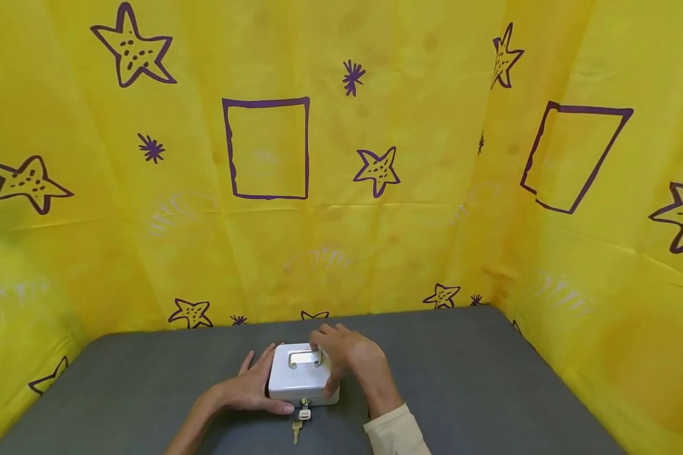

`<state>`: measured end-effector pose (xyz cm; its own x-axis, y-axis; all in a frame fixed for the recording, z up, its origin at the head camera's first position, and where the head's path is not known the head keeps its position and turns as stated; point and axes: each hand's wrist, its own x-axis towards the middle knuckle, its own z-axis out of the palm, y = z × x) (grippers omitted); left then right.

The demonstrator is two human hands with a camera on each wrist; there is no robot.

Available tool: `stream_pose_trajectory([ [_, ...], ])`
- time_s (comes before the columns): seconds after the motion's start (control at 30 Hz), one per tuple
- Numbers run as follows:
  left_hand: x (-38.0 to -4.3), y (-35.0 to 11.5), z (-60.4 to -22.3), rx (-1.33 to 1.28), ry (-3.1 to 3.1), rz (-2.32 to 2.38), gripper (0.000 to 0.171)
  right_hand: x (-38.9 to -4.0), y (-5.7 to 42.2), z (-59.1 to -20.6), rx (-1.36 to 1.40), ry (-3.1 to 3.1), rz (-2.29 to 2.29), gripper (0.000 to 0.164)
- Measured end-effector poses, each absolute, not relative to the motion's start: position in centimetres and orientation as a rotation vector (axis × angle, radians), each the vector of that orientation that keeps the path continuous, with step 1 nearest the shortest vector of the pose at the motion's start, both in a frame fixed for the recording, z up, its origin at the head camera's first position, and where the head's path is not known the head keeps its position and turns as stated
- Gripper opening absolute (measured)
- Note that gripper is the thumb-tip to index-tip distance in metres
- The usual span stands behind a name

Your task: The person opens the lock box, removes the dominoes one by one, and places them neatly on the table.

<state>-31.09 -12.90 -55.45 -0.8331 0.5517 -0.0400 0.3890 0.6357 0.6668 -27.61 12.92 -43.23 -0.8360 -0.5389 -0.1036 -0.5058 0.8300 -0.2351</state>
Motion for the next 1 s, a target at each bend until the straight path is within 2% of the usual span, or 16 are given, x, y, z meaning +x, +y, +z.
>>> stream_pose_trajectory([
  [0.23,-31.24,-12.67,-55.73,0.754,2.641,1.006,0.126,-27.77,12.57,-43.07,-0.817,2.859,-0.237,0.073],
  [0.47,-30.76,-12.51,-55.68,0.707,2.659,0.953,0.134,-27.65,12.36,-43.45,-0.866,2.86,-0.236,0.074],
  [1.0,-30.78,-12.58,-56.33,0.71,2.703,0.916,0.137,-27.52,12.3,-43.83,-0.881,2.876,-0.244,0.072],
])
